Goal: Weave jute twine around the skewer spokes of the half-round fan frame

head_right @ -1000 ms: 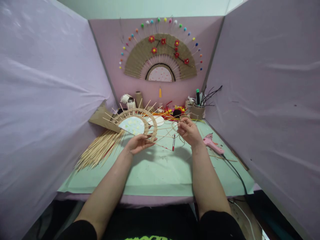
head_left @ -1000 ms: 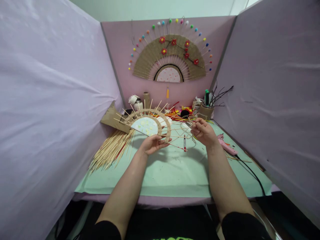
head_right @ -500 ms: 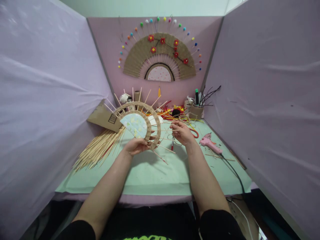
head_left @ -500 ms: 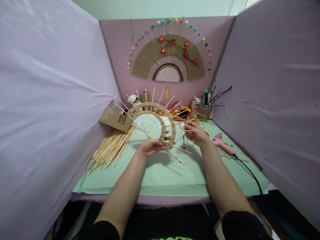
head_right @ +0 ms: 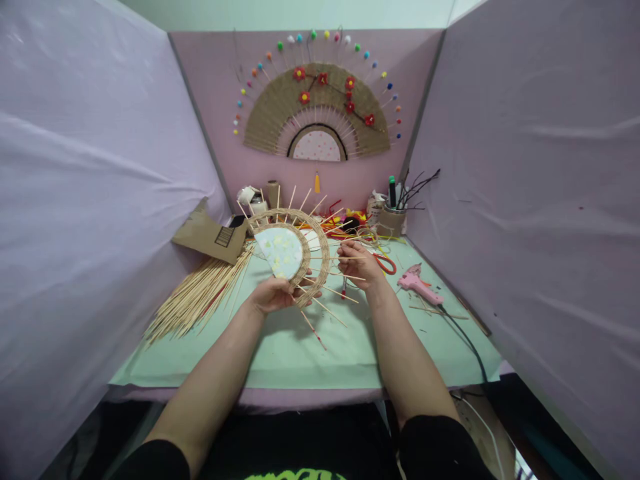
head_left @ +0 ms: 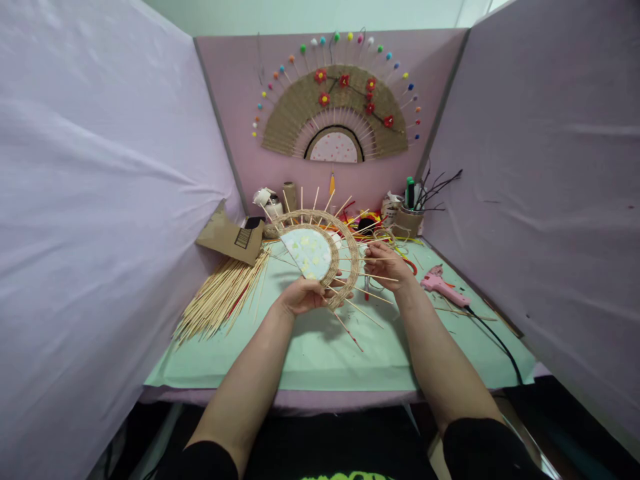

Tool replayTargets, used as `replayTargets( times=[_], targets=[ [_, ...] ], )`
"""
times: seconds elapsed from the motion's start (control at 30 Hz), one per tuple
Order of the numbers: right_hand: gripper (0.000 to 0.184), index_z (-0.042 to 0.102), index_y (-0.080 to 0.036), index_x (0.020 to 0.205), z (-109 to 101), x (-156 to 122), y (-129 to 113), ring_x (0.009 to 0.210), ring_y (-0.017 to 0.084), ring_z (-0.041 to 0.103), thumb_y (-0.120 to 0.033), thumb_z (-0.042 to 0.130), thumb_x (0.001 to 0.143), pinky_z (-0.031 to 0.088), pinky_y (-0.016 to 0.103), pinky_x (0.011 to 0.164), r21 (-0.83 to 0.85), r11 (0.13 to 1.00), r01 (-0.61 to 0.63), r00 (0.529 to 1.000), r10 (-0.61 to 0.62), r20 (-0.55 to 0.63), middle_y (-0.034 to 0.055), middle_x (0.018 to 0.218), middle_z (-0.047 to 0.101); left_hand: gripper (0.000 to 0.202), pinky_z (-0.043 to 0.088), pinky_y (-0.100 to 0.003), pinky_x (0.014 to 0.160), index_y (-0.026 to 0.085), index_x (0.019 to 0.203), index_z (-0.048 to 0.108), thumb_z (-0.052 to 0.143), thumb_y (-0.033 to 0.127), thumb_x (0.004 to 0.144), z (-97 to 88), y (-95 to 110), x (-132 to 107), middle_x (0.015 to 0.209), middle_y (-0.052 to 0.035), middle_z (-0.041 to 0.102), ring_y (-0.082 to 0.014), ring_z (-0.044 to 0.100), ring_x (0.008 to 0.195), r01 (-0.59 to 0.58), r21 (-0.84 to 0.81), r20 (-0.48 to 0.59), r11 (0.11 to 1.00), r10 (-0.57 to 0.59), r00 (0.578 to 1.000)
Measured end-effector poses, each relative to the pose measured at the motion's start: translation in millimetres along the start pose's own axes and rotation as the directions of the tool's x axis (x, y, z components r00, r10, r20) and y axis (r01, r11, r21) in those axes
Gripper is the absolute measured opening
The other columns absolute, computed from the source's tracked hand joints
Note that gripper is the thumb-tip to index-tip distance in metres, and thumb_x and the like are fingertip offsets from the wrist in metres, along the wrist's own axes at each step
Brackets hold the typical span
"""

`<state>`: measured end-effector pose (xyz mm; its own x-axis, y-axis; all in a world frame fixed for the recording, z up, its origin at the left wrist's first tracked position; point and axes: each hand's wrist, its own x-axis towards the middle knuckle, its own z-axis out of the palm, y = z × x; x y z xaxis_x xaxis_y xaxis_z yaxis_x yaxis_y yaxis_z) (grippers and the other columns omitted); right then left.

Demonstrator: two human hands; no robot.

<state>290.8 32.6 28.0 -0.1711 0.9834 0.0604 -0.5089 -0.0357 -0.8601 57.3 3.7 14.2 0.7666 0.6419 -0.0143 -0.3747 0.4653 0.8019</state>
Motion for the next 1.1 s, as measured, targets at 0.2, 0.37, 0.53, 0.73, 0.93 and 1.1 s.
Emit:
replayTargets(
  times=[0.2,0.37,0.53,0.73,0.93,1.1],
  targets=[
    [0.029,0.052,-0.024,0.08,-9,-1,-8,0.048,0.006,0.045,-0.031,0.075,0.064,0.038,0.02,0.046,-0.045,0.996,0.072,0.996,-0.074,-0.058,-0.006,0.067,0.057,0.055,0.048,-0.042,0.082,0.012,0.109,0.06,0.048,0.0,0.057,-0.7,4,-2,0.104,-0.0107,0.068,-0.0299,0.065,0.096,-0.041,-0.018,-0.017,0.999,0.041,0.999],
    [0.03,0.051,-0.024,0.078,-17,0,-14,0.045,0.005,0.037,-0.032,0.075,0.063,0.032,0.02,0.042,-0.03,0.988,0.149,0.984,-0.152,-0.09,-0.0063,0.066,0.056,0.055,0.046,-0.042,0.087,0.012,0.109,0.059,0.047,0.0,0.057,-3.1,6,0,0.107,-0.0111,0.066,-0.0292,0.063,0.101,-0.095,-0.041,-0.062,0.995,0.092,0.994],
    [0.028,0.053,-0.026,0.079,-21,2,-17,0.044,0.005,0.031,-0.03,0.075,0.062,0.028,0.021,0.041,-0.008,0.981,0.191,0.969,-0.19,-0.156,-0.0057,0.068,0.057,0.053,0.047,-0.041,0.088,0.011,0.107,0.059,0.045,0.0,0.057,-5.2,8,1,0.103,-0.0107,0.067,-0.0274,0.064,0.098,-0.144,-0.069,-0.151,0.987,0.132,0.98],
    [0.022,0.053,-0.028,0.079,-14,-5,-21,0.048,0.009,0.036,-0.036,0.07,0.066,0.033,0.024,0.046,-0.138,0.928,0.346,0.925,-0.362,-0.118,-0.0039,0.068,0.055,0.052,0.047,-0.041,0.086,0.011,0.105,0.059,0.046,0.0,0.056,-7.6,8,2,0.103,-0.011,0.067,-0.0274,0.064,0.098,-0.094,-0.05,-0.126,0.994,0.087,0.988],
    [0.025,0.054,-0.026,0.08,-15,-4,-17,0.051,0.009,0.04,-0.035,0.071,0.064,0.036,0.024,0.048,-0.201,0.921,0.334,0.925,-0.361,-0.12,-0.0032,0.065,0.052,0.054,0.048,-0.04,0.081,0.012,0.106,0.061,0.048,0.001,0.055,-6.6,5,-1,0.104,-0.0121,0.068,-0.0292,0.065,0.093,-0.035,0.025,-0.076,0.999,0.036,0.996],
    [0.025,0.055,-0.023,0.078,-14,0,-12,0.054,0.008,0.046,-0.03,0.073,0.063,0.037,0.022,0.049,-0.125,0.95,0.286,0.951,-0.298,-0.088,-0.0035,0.066,0.054,0.053,0.05,-0.042,0.079,0.013,0.106,0.063,0.05,0.002,0.057,-4.6,5,-5,0.103,-0.0109,0.068,-0.0304,0.066,0.09,-0.041,0.042,-0.011,0.998,0.041,0.999]
  ],
)
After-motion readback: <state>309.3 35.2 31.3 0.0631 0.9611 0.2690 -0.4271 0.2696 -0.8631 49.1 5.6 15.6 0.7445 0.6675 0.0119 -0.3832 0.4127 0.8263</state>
